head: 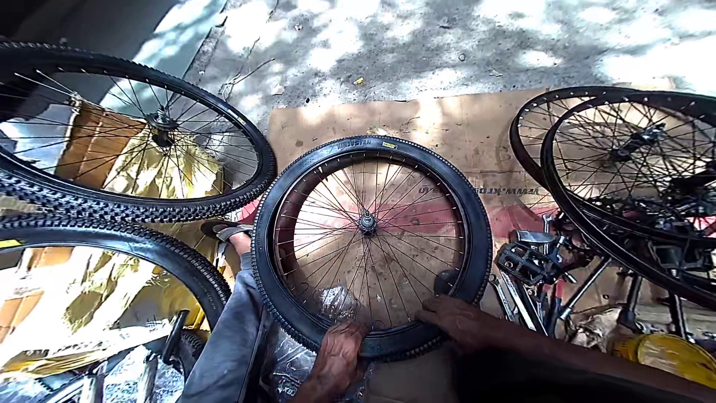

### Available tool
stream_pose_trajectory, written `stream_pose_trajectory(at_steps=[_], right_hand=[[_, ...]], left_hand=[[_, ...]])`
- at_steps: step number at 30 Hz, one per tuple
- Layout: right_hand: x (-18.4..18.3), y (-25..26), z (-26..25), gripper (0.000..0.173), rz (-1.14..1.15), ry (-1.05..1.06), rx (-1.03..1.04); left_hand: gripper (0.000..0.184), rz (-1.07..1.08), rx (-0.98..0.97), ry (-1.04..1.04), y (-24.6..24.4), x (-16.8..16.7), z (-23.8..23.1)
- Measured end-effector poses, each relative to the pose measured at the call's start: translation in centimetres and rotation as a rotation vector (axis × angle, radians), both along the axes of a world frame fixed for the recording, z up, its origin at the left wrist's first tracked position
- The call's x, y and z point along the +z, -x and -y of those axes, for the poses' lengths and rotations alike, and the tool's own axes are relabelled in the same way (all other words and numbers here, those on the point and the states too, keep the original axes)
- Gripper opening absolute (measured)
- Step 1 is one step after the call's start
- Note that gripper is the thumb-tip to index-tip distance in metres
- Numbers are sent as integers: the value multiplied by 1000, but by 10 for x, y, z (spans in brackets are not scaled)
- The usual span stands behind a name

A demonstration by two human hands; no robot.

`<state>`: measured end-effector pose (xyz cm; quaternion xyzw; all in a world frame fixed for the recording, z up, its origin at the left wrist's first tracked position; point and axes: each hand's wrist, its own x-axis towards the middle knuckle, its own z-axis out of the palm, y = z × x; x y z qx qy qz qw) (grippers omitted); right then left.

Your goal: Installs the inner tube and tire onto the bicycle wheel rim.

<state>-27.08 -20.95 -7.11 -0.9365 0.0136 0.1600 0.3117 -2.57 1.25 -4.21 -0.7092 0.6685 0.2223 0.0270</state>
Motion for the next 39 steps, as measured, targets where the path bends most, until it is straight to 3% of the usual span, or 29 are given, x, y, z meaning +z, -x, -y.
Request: stream_pose_trajectory(at_steps=[3,7,9,18,22,25,27,29,31,35,39], right_hand=[[-1,-2,7,60,-72,-30,36],[-4,0,11,59,-50,-25,44],[-6,2,12,57,-28,-10,33],[-5,3,4,43,5,79,42],[28,-22,21,42,-195,-32,5],[55,-29,20,46,212,-23,-232],[26,-29,19,50,473,105,-353],[-26,-10,21,68,315,251,-346],[-38,-3,33,74,84,227,-362],[-28,-1,39,58,-76,94,-405],[-26,-1,67,40,-23,133,-330]], left_hand=[[46,-3,41,-421,21,10,32],[76,-108,4,-329,20,1,25],[70,-189,24,-289,16,-2,25],[53,-351,1,-604,16,-18,62],[66,-378,52,-491,14,-20,53],[79,-287,84,-386,23,-13,52],[89,-289,146,-302,28,-12,53],[93,-327,219,-272,37,-10,57],[90,-327,298,-294,50,-10,64],[85,-269,307,-333,58,-13,64],[95,-159,112,-133,52,-1,49]])
